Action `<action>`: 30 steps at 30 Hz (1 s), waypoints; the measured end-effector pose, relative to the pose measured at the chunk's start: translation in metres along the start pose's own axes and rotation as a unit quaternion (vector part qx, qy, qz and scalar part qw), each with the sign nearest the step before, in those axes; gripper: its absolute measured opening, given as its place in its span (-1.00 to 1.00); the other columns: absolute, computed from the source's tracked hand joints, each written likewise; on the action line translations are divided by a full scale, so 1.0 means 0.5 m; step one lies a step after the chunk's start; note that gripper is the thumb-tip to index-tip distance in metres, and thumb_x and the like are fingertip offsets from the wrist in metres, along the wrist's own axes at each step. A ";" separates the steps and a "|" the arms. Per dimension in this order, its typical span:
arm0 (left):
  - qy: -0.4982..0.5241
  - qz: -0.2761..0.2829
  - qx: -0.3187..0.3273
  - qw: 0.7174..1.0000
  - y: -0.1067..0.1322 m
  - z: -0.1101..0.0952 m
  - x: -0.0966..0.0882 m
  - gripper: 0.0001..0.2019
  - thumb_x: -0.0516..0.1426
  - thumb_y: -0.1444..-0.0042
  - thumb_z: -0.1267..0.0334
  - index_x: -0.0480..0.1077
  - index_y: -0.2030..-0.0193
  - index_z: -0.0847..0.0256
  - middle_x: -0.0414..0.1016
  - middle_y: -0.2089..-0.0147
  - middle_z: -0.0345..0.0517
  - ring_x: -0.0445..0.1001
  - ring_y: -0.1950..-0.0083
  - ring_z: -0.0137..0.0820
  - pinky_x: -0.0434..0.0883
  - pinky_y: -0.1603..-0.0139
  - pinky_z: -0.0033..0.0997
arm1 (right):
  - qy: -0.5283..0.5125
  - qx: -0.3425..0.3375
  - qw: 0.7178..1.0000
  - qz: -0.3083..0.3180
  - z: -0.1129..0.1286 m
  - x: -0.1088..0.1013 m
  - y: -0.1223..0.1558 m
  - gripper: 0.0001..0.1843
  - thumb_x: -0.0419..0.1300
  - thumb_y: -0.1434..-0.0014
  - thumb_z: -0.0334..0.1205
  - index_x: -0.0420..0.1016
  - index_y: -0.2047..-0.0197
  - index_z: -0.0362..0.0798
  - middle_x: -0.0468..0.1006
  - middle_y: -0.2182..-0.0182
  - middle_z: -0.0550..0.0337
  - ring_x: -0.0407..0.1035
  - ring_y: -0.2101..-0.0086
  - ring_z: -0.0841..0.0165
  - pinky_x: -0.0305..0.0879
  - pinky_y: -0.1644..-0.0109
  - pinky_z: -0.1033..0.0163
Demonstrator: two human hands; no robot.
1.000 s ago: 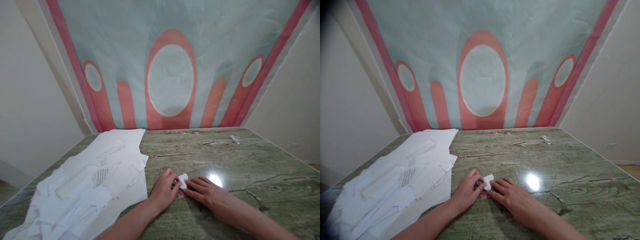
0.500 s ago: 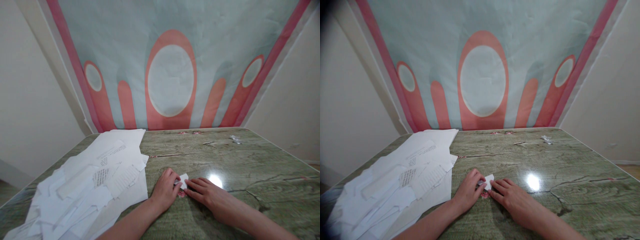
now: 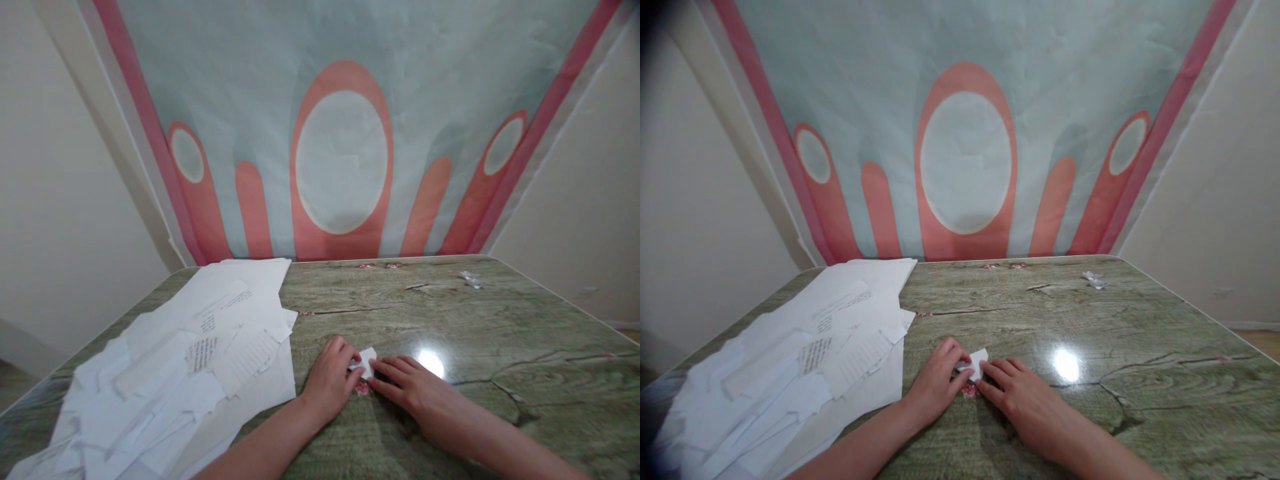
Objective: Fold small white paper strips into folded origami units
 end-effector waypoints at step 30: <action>-0.148 0.036 0.059 0.987 0.033 -0.067 -0.029 -0.83 0.13 -0.13 0.25 0.38 0.11 0.09 0.35 0.03 -0.12 0.25 -0.03 -0.21 0.25 -0.02 -0.14 | 0.019 0.047 0.998 -0.031 -0.001 0.019 -0.008 -0.51 0.07 -0.11 -0.40 0.32 -0.12 0.03 0.35 -0.08 0.02 0.21 -0.03 0.14 0.16 -0.07 0.01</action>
Point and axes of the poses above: each hand's wrist, its own y-axis away from the middle knuckle, its own x-axis out of the palm, z = x × y, the point moved 6 cm from there along -y, towards the middle knuckle
